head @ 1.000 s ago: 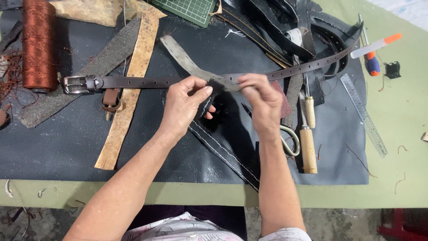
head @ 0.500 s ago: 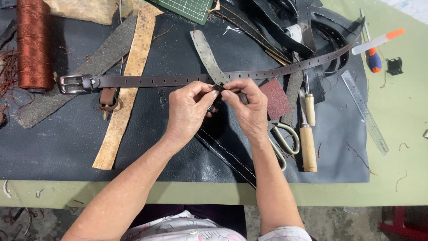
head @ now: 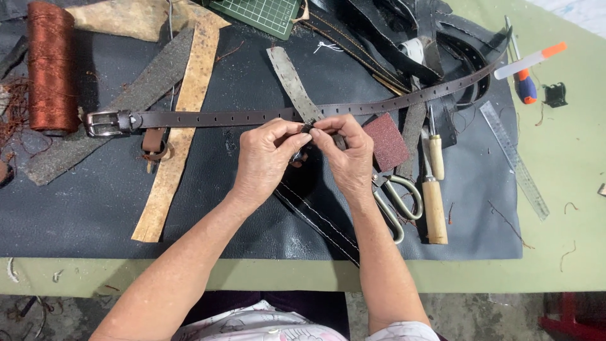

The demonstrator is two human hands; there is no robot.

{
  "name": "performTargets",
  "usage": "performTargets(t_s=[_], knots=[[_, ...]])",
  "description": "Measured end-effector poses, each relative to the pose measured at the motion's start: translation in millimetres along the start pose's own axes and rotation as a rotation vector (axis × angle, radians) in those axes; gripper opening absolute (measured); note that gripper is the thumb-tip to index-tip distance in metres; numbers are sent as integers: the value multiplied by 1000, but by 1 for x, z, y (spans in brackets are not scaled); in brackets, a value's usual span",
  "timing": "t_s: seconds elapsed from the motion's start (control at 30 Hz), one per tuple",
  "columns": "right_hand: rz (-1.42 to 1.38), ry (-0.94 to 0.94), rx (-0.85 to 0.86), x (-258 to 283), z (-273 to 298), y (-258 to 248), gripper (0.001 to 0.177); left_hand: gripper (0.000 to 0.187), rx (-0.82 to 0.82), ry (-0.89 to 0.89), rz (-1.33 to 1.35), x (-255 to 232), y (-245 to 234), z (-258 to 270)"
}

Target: The person uses shears to trim the edges of a black leather belt strap. They repeatedly cut small sections, then fold and inspect the trimmed edge before continuing to cut along the strap.

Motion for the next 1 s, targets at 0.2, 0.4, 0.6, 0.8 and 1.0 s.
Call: performTargets(t_s=[0.2,0.4,0.6,0.8,1.0], knots=[[8,38,12,3,4,0,22,4,-83,-56,149,-25,-7,1],[-91,99,36,-18,8,-2,20,7,-114,-106,247,-15,-13,0],[-279,149,27,-23,5,0,27,10,-117,-287,385,-7,-5,0],[-224,47,57,14,-2,6,20,10,-112,-531,643,24,6,5],[-225,-12,66,15,-3,4,17,11,-81,-620,684,26,9,7]])
Point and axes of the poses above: each hand's wrist, its own z-axis away from the middle knuckle, its own y-axis out of the palm, x = y × z, the point moved 8 cm from there along -z, towards the middle knuckle, and after that the axes turned 4 degrees about -x, right-handed, at the moved point
